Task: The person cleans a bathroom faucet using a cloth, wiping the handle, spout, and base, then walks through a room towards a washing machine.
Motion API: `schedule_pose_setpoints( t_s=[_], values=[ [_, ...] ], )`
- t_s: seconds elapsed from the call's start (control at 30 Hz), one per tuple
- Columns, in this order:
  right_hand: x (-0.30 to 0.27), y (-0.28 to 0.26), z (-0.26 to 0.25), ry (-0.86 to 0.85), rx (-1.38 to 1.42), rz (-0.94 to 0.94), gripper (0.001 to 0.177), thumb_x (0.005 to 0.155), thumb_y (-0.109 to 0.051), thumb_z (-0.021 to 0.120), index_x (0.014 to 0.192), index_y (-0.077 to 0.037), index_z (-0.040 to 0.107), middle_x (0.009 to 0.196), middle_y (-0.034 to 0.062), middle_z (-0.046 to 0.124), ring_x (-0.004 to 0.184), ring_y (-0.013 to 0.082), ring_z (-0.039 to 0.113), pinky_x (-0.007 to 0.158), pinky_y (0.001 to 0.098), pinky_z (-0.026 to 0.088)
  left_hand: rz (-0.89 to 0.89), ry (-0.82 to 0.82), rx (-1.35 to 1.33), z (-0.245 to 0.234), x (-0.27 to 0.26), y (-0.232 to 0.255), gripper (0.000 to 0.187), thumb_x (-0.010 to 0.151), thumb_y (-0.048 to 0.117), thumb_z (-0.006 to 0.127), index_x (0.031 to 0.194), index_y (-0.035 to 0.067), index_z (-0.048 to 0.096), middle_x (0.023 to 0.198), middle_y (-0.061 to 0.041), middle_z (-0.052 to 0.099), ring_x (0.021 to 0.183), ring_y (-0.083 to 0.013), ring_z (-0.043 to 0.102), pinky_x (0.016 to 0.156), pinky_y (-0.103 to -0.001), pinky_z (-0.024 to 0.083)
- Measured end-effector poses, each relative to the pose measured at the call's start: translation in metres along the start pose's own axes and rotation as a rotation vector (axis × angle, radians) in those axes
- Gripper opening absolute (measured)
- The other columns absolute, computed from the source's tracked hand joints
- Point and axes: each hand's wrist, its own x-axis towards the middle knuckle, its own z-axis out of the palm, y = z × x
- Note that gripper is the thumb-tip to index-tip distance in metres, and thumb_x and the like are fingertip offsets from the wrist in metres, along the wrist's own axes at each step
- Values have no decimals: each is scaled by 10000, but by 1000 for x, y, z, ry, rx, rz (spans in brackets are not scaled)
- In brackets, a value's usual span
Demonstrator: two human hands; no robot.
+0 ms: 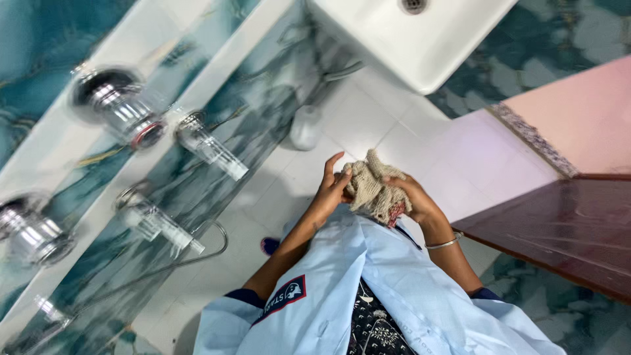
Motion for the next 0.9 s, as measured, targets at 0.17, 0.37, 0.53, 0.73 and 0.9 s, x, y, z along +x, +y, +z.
schedule_pose_setpoints(
  t_s=[0.17, 0.37, 0.53, 0.73, 0.9],
  values=[
    [-39, -97, -91, 20, 395, -185, 692, 874, -176, 693, 1488, 46, 463, 1359, 196, 608, 1253, 321, 566, 1063, 437, 466, 134, -111, 365, 97, 56, 71, 693, 1035, 440, 494, 1611, 181, 209, 1143, -166, 597, 799, -220, 626, 651, -336, 560],
    [-25, -182, -133, 150, -193, -533, 693, 1006, -251, 611, 1608, -41, 339, 1605, 205, 402, 1498, 347, 360, 1207, 421, 319, 269, -377, 335, 164, 139, 103, 885, 1070, 527, 397, 1618, 26, -85, 1643, -314, 136, 1517, -368, 210, 1207, -438, 274],
    [22, -277, -131, 142, -761, -722, 866, 988, -212, 651, 1644, -96, 96, 1610, 285, 308, 1508, 418, 342, 1217, 479, 333, 492, -424, 523, 184, 194, 181, 987, 1080, 506, 449, 1595, -31, -199, 1702, -345, -53, 1602, -435, 53, 1282, -470, 172],
    [80, -423, -142, 52, -822, -630, 999, 860, -151, 752, 1616, -164, 98, 1575, 233, 403, 1374, 365, 540, 1093, 449, 487, 470, -183, 275, 190, 274, 296, 905, 1047, 383, 539, 1624, -6, -40, 1625, -318, 288, 1501, -388, 405, 1209, -443, 383],
    [166, -534, -139, 13, -1147, -1181, 899, 838, -105, 805, 1603, -115, 333, 1573, 155, 489, 1407, 376, 523, 1158, 457, 446, 829, 110, 359, 165, 344, 360, 816, 1148, 335, 544, 1670, 10, 8, 1726, -291, 164, 1606, -389, 294, 1298, -461, 341]
  ],
)
